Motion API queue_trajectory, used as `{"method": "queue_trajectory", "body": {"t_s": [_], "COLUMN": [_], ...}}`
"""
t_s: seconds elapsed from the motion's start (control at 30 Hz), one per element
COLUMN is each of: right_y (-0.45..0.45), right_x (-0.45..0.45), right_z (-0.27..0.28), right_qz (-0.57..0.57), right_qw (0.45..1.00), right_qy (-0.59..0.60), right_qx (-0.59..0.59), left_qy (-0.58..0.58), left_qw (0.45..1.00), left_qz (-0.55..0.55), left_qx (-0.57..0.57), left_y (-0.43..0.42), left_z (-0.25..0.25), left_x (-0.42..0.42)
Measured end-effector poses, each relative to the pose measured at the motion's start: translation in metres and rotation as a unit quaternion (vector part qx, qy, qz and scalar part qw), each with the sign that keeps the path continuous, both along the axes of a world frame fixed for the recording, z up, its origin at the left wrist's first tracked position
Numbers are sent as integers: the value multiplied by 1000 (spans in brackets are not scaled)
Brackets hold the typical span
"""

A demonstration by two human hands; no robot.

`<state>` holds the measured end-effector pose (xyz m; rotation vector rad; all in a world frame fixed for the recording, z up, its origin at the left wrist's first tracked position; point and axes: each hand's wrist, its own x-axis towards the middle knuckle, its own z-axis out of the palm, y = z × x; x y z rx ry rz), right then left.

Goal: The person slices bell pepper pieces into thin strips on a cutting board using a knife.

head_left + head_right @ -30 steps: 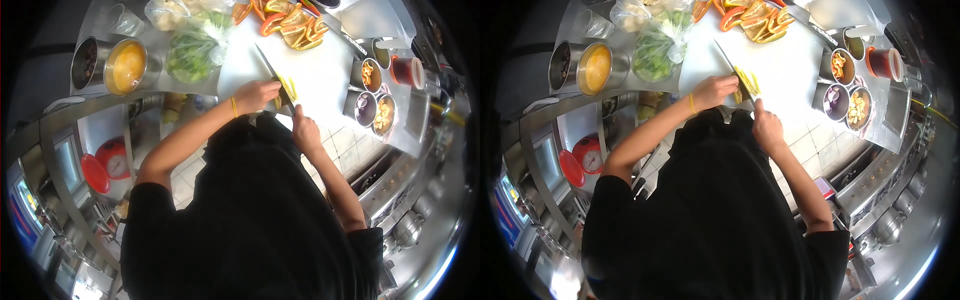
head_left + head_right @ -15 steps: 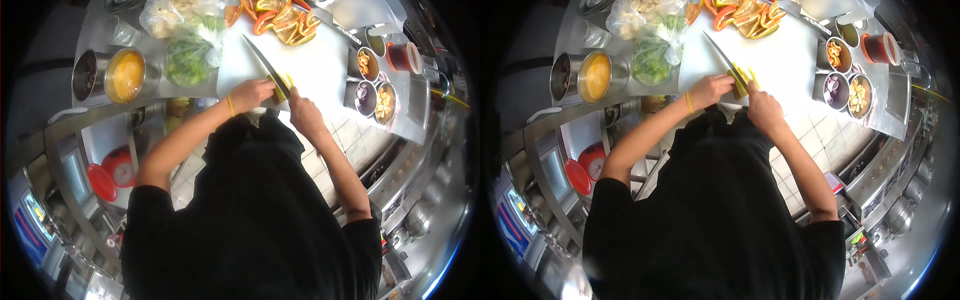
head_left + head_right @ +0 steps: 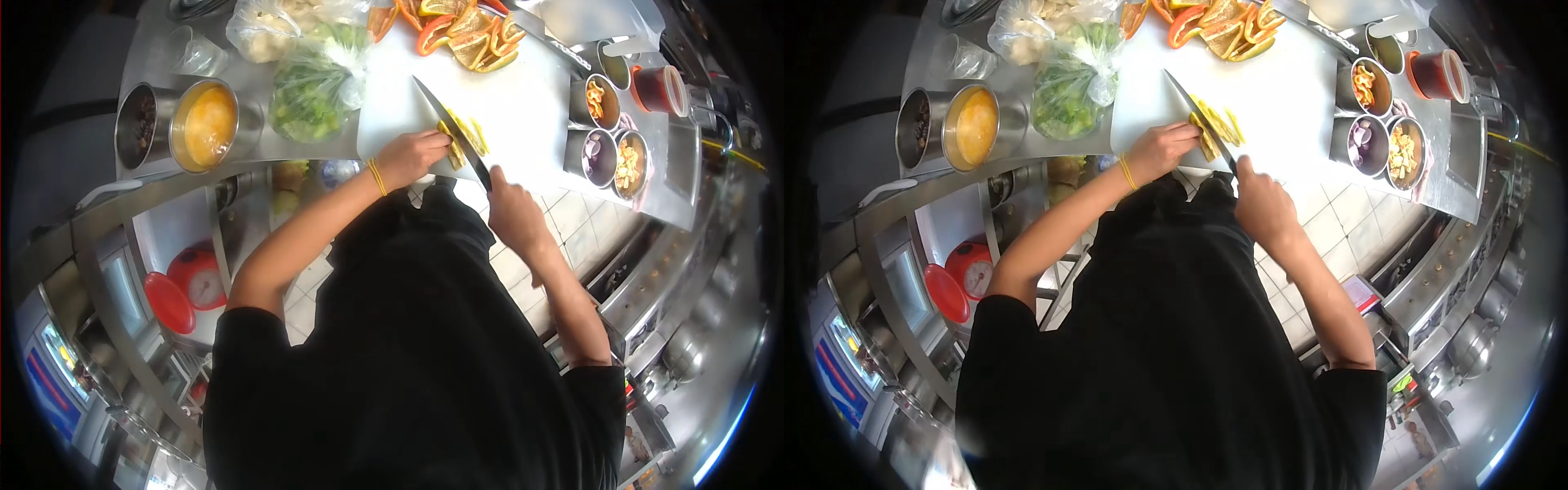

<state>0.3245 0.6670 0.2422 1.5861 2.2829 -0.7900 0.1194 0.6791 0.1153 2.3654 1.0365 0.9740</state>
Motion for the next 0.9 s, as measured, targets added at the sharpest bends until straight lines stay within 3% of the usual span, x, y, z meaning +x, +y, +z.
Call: {"method": "queue_trajectory", "body": {"t_s": [0.2, 0.37, 0.57, 0.73, 0.9], "right_y": [10, 8, 3, -3, -12], "right_x": [-16, -9, -18, -14, -16], "right_z": [-56, -16, -62, -18, -51], "right_qz": [-22, -12, -30, -24, -43], "right_qw": [998, 1000, 998, 999, 998], "right_qy": [44, 3, 37, 19, 38], "right_qx": [38, -4, 41, 25, 26], "left_qy": [0, -8, -28, -5, -30], "left_qw": [999, 1000, 999, 1000, 999], "left_qz": [19, 18, 16, 19, 27], "left_qx": [27, 5, -11, 10, -9], "left_y": [0, -2, -3, -1, -4], "left_z": [-6, -2, -1, 0, 0], "left_x": [-3, 0, -1, 0, 0]}}
